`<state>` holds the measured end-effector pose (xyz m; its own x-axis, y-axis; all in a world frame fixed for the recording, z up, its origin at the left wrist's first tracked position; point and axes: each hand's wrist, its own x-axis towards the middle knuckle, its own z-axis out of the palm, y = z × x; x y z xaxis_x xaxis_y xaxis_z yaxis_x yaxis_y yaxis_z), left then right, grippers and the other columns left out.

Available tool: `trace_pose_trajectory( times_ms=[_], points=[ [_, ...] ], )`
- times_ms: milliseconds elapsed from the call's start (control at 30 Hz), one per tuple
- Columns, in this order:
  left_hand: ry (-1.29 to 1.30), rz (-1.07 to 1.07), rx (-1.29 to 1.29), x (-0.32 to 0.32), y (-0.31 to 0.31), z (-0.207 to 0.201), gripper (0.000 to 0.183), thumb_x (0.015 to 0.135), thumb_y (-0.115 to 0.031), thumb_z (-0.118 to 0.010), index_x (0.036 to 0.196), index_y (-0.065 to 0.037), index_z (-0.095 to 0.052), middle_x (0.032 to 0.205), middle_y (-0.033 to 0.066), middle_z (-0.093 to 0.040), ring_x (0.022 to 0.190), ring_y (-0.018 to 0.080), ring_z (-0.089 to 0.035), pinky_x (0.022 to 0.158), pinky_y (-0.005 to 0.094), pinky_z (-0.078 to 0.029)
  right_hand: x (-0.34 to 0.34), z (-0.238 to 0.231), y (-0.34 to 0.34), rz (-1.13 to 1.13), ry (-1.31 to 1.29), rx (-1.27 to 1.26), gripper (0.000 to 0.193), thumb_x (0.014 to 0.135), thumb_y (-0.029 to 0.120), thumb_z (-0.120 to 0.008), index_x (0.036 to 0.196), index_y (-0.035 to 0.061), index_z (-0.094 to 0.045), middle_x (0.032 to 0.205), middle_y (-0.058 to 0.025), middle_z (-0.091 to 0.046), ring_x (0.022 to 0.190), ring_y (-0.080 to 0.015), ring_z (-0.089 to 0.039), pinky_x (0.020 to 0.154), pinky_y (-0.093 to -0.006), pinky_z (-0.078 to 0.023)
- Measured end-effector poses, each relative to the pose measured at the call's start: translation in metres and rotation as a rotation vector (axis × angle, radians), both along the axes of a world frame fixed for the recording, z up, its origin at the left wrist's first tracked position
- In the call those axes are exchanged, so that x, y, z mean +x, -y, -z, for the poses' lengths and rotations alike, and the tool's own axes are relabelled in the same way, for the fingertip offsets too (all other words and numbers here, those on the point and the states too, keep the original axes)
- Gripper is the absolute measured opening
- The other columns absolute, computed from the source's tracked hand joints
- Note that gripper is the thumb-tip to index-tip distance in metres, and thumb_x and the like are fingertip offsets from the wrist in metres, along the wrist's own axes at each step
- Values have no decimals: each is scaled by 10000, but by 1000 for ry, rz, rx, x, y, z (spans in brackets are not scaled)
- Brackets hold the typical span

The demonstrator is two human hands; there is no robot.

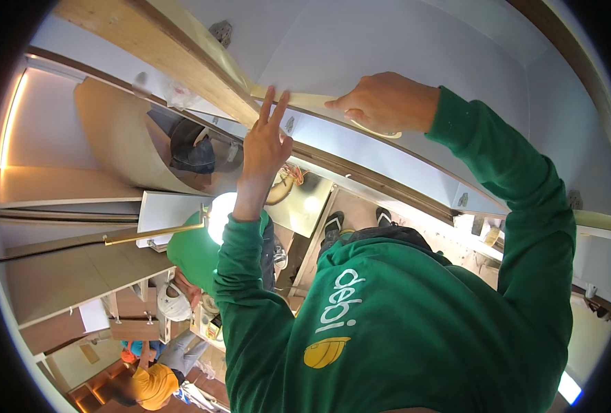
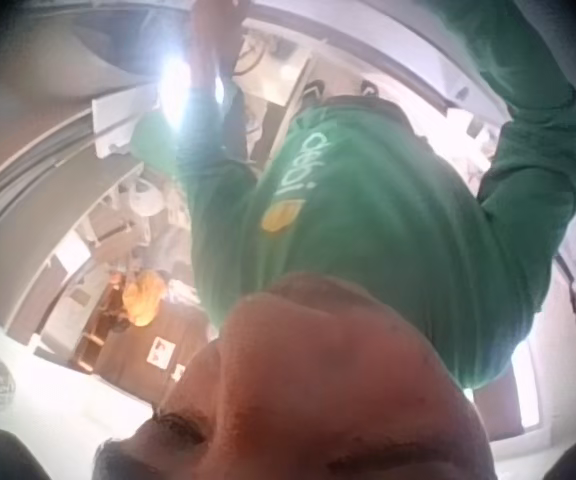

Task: The person applies masking tape along the edges of wooden shelves in a room under construction. They smooth the tape with their fingers and use a utility knife to trim excess tape at corners and seams.

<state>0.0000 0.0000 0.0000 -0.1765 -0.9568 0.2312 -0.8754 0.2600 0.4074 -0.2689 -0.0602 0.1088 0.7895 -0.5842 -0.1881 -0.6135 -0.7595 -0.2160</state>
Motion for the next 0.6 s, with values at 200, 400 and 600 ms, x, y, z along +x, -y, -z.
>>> trace_pose_trajectory(
  times_ms=[200,400,600],
  points=[
    [-88,-1,47,-17,-16,18,973,726,12,-669,1621,-237,-382,1700,125,-313,948,343,-738,784,412,-615,6,14,-3,-94,-228,33,405,949,114,-563,1328,108,-705,885,-209,-732,775,-390,-712,731,-501,-582],
    [-101,-19,50,-12,-15,12,951,736,-3,-661,1620,-225,-387,1698,144,-311,930,324,-737,787,407,-610,20,10,-1,-67,-271,53,265,913,87,-563,1096,32,-745,824,-193,-725,753,-385,-715,714,-500,-590],
    [-111,-5,6,-14,-11,15,932,743,-2,-658,1614,-209,-400,1696,157,-310,905,317,-736,776,399,-607,25,9,0,-76,-261,21,175,848,64,-591,933,30,-740,826,-186,-730,766,-383,-720,707,-489,-588]
  ],
)
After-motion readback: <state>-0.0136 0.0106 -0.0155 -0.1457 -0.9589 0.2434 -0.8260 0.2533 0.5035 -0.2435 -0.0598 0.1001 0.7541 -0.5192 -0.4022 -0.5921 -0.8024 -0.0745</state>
